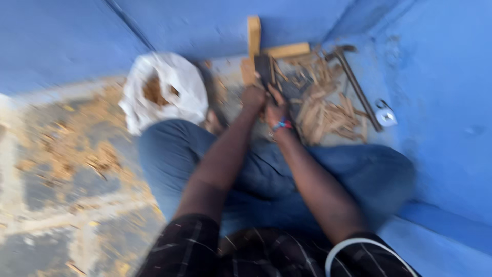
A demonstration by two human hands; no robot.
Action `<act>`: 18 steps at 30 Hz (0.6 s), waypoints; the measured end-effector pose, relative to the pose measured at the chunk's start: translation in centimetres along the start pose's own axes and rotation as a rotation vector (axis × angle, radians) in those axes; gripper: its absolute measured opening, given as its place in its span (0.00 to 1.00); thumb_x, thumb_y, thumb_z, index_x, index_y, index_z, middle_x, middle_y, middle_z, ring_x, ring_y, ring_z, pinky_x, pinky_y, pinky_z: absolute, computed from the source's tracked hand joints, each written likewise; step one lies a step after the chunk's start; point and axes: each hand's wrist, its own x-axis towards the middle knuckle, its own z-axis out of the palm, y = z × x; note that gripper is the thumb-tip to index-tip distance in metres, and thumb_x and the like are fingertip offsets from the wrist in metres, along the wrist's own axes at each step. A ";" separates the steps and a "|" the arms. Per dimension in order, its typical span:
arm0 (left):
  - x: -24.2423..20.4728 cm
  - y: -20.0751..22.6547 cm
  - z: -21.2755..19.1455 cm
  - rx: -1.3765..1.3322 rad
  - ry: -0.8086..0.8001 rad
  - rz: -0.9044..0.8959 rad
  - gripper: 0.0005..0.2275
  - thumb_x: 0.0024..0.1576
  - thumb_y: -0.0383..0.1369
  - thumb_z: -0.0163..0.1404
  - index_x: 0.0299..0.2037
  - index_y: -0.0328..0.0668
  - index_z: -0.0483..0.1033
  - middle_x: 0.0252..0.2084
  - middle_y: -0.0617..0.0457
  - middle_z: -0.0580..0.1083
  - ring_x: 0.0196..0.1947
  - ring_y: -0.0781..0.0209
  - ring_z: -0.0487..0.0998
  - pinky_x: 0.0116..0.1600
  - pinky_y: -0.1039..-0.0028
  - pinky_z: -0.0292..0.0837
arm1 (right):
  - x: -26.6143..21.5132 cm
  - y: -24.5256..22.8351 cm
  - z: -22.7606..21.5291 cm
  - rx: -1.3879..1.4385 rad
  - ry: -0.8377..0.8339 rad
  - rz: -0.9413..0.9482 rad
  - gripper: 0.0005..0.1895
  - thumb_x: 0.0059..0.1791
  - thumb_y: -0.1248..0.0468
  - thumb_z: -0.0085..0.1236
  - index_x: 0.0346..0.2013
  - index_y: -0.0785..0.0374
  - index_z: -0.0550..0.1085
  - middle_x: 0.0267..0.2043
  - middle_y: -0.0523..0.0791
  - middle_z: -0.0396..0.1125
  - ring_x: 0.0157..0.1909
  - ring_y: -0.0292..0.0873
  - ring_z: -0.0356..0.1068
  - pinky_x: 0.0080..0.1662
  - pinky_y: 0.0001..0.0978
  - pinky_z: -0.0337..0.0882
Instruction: The person sits on the floor and uses a knife to shave thin strips from wooden blocks. They handle the wood pieces by hand and place the shaved strips into a white bag.
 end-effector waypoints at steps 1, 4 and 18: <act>-1.8 0.2 -1.0 -0.009 0.032 -0.051 0.20 0.64 0.46 0.45 0.45 0.33 0.78 0.44 0.31 0.78 0.49 0.33 0.79 0.54 0.50 0.73 | -0.9 0.0 -0.1 0.027 0.047 -0.034 0.20 0.58 0.63 0.50 0.66 0.51 0.71 0.30 0.41 0.69 0.21 0.33 0.63 0.22 0.27 0.63; -4.3 1.9 -4.9 -0.012 0.149 0.008 0.17 0.68 0.45 0.45 0.45 0.39 0.77 0.45 0.35 0.79 0.49 0.35 0.79 0.56 0.50 0.71 | -1.9 -1.5 -0.7 0.101 0.124 -0.035 0.23 0.57 0.62 0.47 0.69 0.49 0.64 0.28 0.43 0.67 0.19 0.33 0.62 0.20 0.27 0.63; -5.0 2.1 -7.4 0.310 0.313 0.586 0.06 0.57 0.29 0.49 0.40 0.44 0.78 0.47 0.50 0.75 0.48 0.45 0.76 0.52 0.56 0.72 | -2.5 -1.2 -1.2 -0.037 0.097 0.112 0.23 0.57 0.63 0.48 0.68 0.50 0.65 0.29 0.44 0.68 0.18 0.34 0.63 0.20 0.28 0.66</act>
